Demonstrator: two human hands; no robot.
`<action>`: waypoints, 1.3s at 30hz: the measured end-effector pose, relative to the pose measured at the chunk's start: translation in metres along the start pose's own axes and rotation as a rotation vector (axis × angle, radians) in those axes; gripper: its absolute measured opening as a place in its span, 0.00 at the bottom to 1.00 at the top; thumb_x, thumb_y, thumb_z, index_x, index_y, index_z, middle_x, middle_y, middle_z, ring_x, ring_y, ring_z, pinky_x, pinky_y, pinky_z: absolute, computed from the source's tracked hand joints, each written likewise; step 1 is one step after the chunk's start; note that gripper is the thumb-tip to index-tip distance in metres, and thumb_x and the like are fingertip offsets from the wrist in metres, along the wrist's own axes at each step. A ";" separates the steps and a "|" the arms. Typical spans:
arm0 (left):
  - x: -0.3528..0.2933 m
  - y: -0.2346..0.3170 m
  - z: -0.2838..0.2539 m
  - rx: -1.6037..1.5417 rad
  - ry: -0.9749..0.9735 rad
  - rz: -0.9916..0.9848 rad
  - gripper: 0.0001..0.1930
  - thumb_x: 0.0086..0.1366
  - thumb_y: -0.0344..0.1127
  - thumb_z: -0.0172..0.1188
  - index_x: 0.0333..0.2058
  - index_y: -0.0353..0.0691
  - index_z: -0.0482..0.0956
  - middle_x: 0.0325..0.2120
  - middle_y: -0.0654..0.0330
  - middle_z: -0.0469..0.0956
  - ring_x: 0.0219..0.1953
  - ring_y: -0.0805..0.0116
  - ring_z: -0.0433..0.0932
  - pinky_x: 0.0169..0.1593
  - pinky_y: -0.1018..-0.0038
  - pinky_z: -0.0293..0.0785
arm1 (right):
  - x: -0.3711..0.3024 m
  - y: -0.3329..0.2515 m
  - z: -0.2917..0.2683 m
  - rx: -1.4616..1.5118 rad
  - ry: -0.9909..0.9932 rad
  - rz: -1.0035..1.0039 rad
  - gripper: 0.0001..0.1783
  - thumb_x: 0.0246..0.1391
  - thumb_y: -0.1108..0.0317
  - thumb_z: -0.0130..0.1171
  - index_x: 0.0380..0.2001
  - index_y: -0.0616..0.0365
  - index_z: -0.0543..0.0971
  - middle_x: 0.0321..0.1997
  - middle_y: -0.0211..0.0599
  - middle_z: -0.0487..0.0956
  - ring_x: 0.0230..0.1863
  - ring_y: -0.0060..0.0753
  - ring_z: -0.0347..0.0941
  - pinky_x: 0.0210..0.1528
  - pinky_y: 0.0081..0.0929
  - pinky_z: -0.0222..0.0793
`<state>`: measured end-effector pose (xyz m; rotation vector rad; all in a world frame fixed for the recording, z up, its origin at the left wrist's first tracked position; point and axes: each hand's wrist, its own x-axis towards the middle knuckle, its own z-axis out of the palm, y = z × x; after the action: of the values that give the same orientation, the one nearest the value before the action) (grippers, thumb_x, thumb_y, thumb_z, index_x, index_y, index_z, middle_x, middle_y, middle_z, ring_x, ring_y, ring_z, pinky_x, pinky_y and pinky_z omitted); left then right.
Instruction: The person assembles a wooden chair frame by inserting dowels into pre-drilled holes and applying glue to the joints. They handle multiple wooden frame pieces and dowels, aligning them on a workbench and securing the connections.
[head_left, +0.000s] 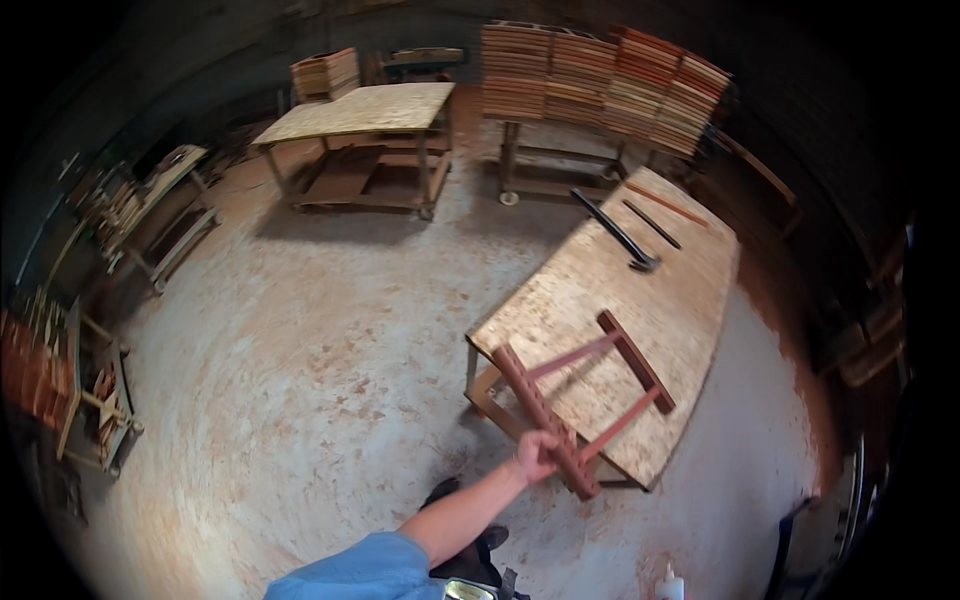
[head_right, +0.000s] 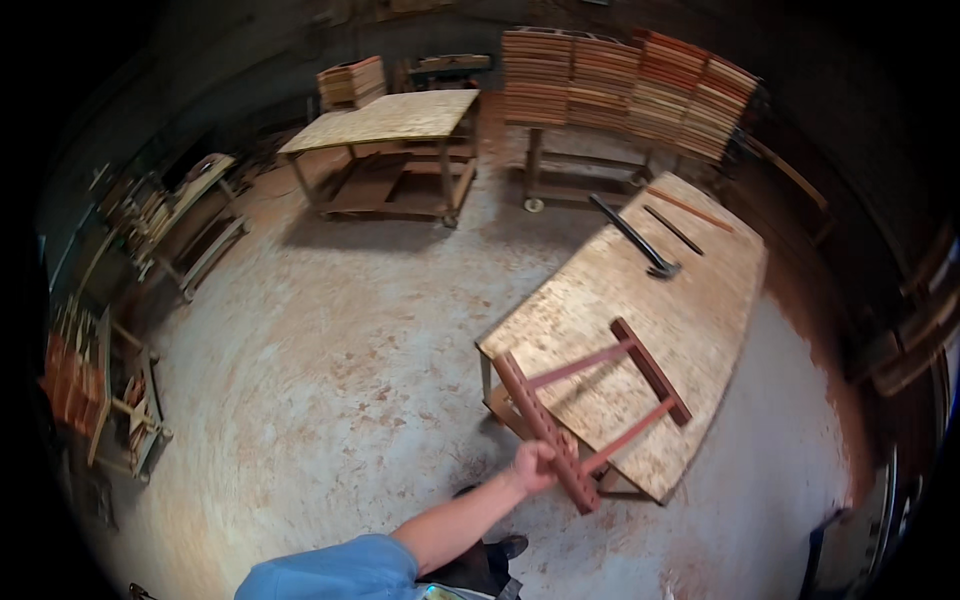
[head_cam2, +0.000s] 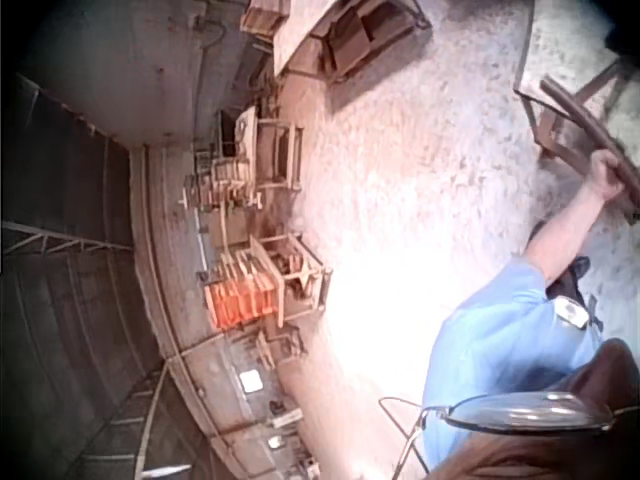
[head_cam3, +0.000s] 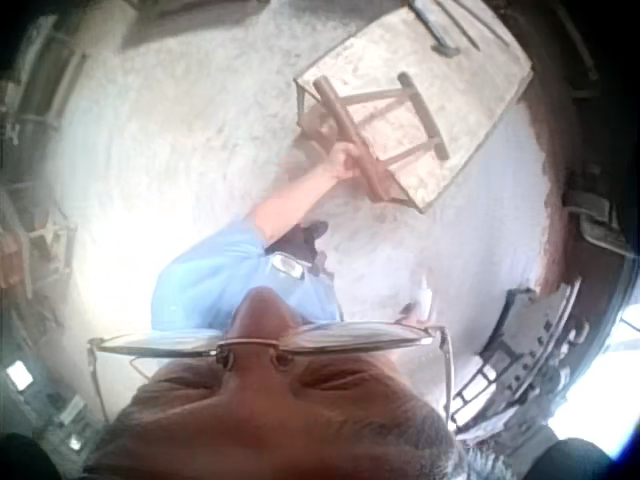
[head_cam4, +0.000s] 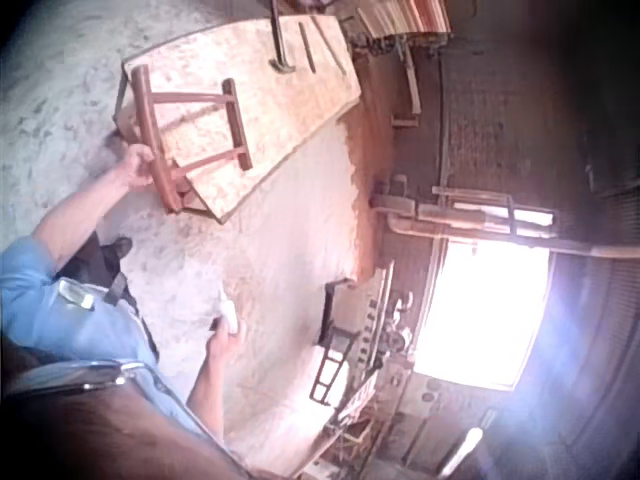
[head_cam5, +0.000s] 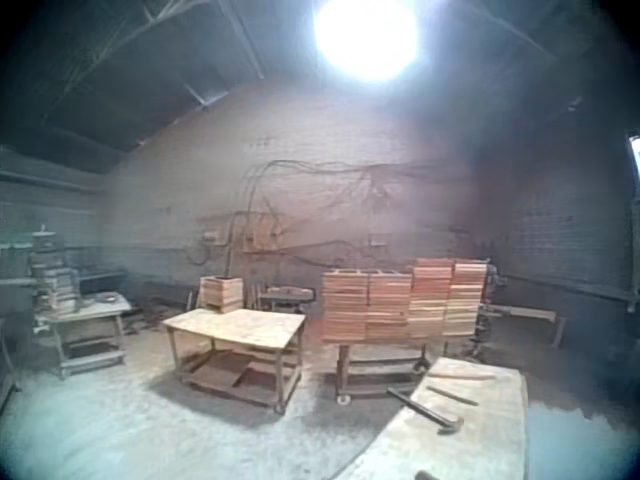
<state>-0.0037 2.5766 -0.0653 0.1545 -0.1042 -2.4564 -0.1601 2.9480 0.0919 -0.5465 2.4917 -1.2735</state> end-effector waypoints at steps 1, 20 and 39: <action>-0.010 -0.007 -0.010 -0.017 0.093 0.028 0.15 0.48 0.33 0.59 0.36 0.37 0.73 0.31 0.57 0.75 0.39 0.61 0.75 0.50 0.64 0.72 | 0.010 -0.008 0.007 0.037 -0.014 0.025 0.13 0.58 0.72 0.57 0.45 0.64 0.72 0.28 0.38 0.79 0.27 0.28 0.75 0.29 0.25 0.71; 0.066 -0.019 -0.108 1.101 0.669 -0.448 0.36 0.64 0.67 0.44 0.43 0.35 0.79 0.37 0.51 0.78 0.31 0.63 0.78 0.27 0.64 0.70 | 0.047 -0.092 0.109 0.114 -0.189 0.086 0.10 0.57 0.74 0.55 0.41 0.69 0.72 0.28 0.40 0.78 0.26 0.29 0.75 0.25 0.25 0.69; -0.095 0.096 0.061 0.355 0.392 0.041 0.14 0.67 0.30 0.56 0.51 0.39 0.71 0.45 0.49 0.79 0.42 0.56 0.83 0.37 0.74 0.82 | 0.063 -0.135 0.159 0.254 -0.427 -0.034 0.11 0.52 0.77 0.55 0.41 0.63 0.75 0.25 0.32 0.76 0.23 0.22 0.71 0.25 0.20 0.68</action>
<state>0.1204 2.5641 0.0138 0.7738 -0.3652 -2.2989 -0.1226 2.7336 0.1066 -0.7121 1.9497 -1.3005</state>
